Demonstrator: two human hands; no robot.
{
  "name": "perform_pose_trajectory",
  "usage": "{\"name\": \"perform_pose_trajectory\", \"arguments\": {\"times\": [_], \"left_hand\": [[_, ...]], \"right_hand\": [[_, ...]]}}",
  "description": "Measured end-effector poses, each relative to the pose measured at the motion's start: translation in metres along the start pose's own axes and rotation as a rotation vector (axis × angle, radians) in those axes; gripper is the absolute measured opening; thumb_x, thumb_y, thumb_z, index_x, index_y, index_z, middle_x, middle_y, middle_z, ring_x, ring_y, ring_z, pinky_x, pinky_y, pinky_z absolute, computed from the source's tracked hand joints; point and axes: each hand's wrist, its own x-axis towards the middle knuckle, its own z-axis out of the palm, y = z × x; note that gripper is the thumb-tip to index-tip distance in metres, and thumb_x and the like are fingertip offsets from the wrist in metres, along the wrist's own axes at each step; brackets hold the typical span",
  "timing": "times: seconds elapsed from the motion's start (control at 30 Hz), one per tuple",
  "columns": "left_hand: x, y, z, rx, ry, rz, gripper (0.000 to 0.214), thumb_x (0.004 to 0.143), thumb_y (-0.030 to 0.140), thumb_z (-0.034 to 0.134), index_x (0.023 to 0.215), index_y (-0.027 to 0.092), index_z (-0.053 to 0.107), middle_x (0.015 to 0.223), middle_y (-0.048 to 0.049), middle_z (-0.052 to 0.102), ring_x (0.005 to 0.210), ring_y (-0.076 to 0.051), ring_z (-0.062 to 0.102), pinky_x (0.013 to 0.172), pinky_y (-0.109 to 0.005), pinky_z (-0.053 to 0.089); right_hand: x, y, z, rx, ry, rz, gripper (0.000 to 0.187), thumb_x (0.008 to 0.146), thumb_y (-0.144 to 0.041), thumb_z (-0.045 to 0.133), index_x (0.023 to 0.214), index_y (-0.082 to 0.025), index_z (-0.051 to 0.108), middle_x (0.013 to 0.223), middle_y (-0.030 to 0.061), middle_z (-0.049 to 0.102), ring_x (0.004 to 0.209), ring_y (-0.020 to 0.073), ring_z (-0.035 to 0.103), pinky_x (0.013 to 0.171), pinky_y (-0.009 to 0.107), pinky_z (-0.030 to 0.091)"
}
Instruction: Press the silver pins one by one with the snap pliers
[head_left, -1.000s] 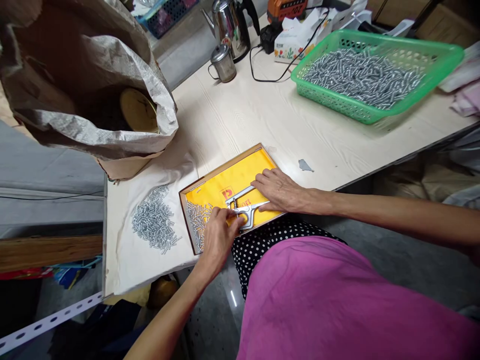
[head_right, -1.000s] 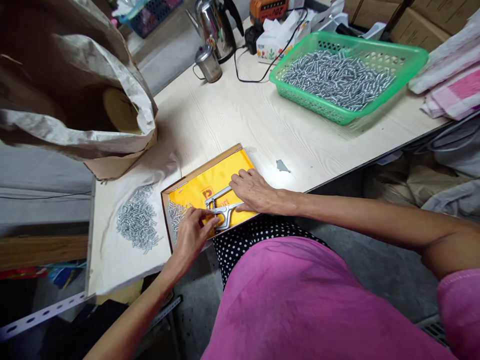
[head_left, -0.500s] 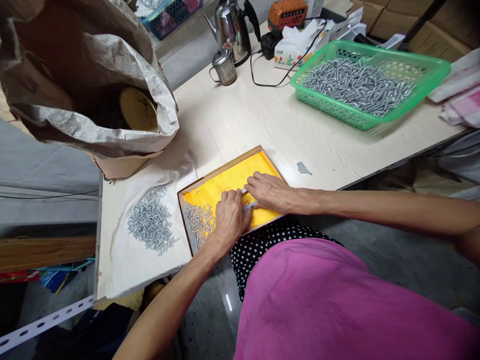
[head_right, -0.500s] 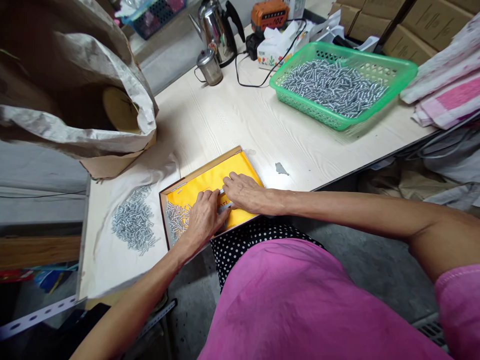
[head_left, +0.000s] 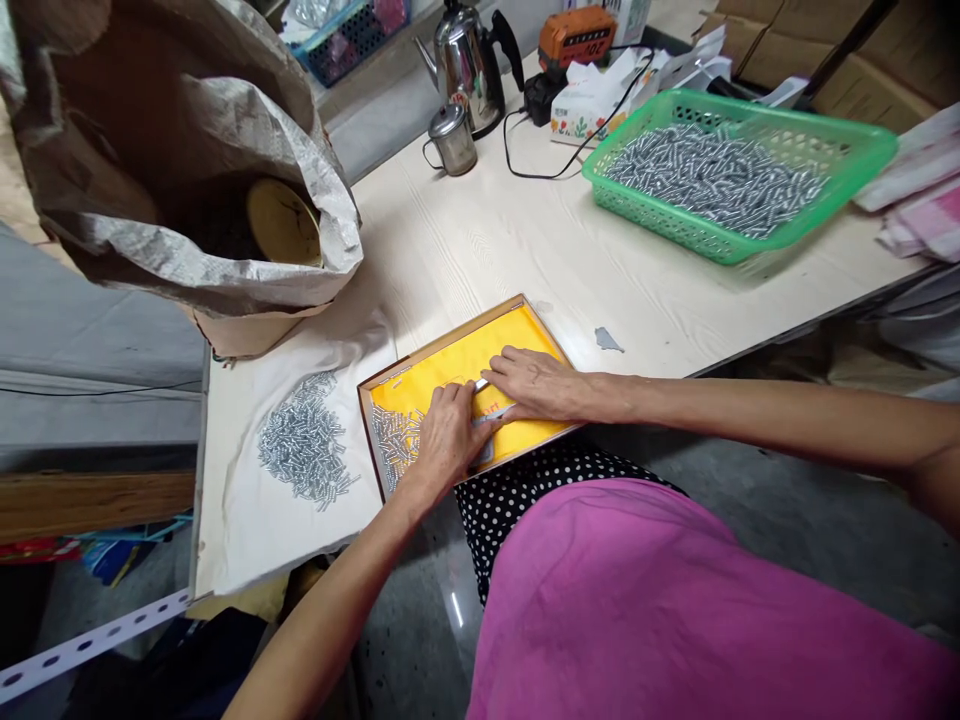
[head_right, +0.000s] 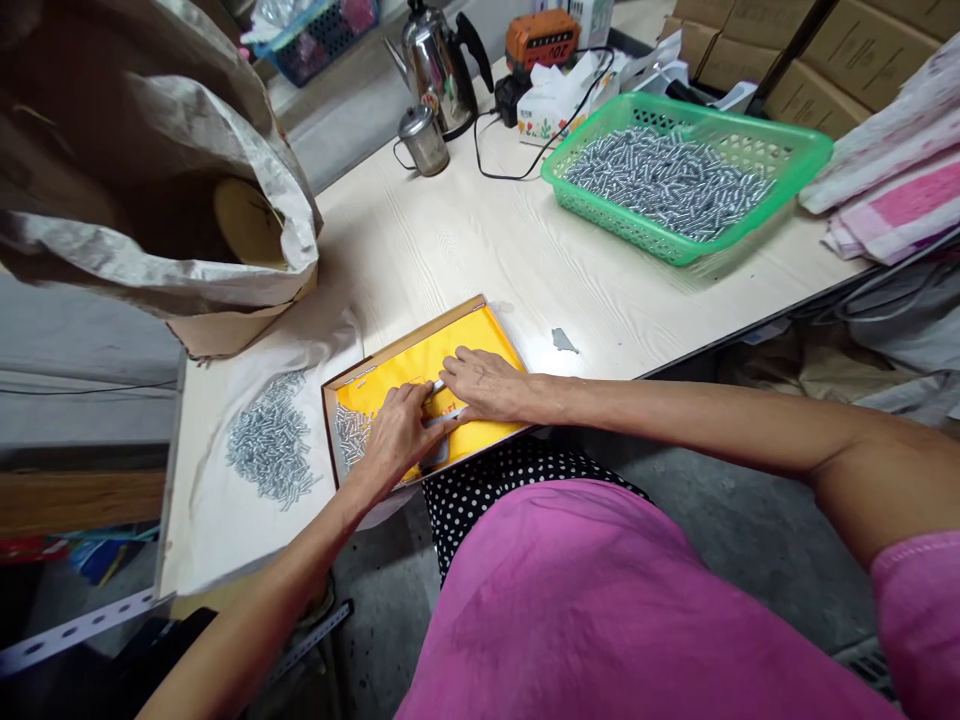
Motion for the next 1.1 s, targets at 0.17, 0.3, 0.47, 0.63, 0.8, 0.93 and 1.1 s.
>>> {"name": "perform_pose_trajectory", "arguments": {"times": [0.17,0.3,0.47,0.63,0.8,0.93,1.1], "left_hand": [[-0.025,-0.013,-0.015,-0.016,0.092,-0.162,0.028,0.093,0.043,0.06,0.092,0.017,0.07,0.099,-0.011,0.064,0.102,-0.026,0.058,0.089,-0.036,0.047],[-0.039,-0.012,-0.014,0.001,-0.107,-0.344,0.037,0.085,0.048,0.068,0.063,0.019,0.065,0.08,-0.0083,0.063,0.088,-0.025,0.059,0.071,-0.03,0.041],[-0.033,-0.011,-0.007,-0.154,-0.279,-0.505,0.031,0.081,0.04,0.07,0.058,0.02,0.064,0.059,-0.0021,0.058,0.064,-0.019,0.058,0.06,-0.027,0.031],[-0.039,-0.007,-0.012,-0.019,-0.263,-0.318,0.025,0.088,0.032,0.062,0.072,0.016,0.071,0.08,-0.01,0.068,0.075,-0.022,0.064,0.065,-0.029,0.04],[-0.047,-0.013,-0.011,-0.118,-0.229,-0.298,0.023,0.088,0.024,0.059,0.07,0.015,0.07,0.076,-0.0074,0.067,0.071,-0.018,0.061,0.064,-0.026,0.04],[-0.052,-0.036,-0.009,-0.454,-0.183,-0.436,0.031,0.082,0.032,0.063,0.055,0.016,0.06,0.054,0.0028,0.053,0.055,-0.011,0.046,0.054,-0.022,0.03],[-0.068,-0.076,-0.016,-0.423,-0.01,-0.623,0.025,0.084,0.036,0.062,0.071,0.016,0.069,0.065,-0.0002,0.062,0.062,-0.015,0.055,0.057,-0.023,0.035]], "right_hand": [[-0.009,0.001,0.011,0.062,0.142,-0.066,0.063,0.083,-0.04,0.074,0.135,-0.011,0.05,0.139,0.0213,0.049,0.129,0.0352,0.04,0.104,0.053,0.037],[-0.013,-0.007,0.019,0.077,0.152,-0.075,0.027,0.09,-0.031,0.066,0.113,-0.015,0.062,0.13,0.0163,0.055,0.123,0.0303,0.044,0.1,0.049,0.038],[-0.01,-0.01,0.015,-0.045,0.103,-0.106,0.011,0.097,-0.022,0.056,0.094,-0.019,0.066,0.095,0.0079,0.064,0.094,0.0232,0.05,0.08,0.038,0.036],[-0.006,-0.01,0.019,-0.122,0.164,-0.142,0.014,0.096,-0.018,0.054,0.088,-0.021,0.064,0.081,0.0048,0.063,0.083,0.0222,0.049,0.073,0.036,0.028],[-0.011,-0.017,0.022,-0.074,0.251,-0.218,0.017,0.095,-0.012,0.049,0.086,-0.021,0.06,0.083,0.0051,0.062,0.077,0.0208,0.049,0.073,0.035,0.03],[-0.018,-0.012,0.023,0.051,0.251,-0.17,0.019,0.099,-0.018,0.044,0.087,-0.02,0.058,0.084,0.0049,0.062,0.076,0.0199,0.052,0.072,0.034,0.032],[-0.021,0.004,0.032,0.206,0.231,-0.003,0.025,0.103,-0.024,0.037,0.089,-0.02,0.058,0.084,0.0048,0.061,0.078,0.0191,0.057,0.072,0.032,0.039]]}}
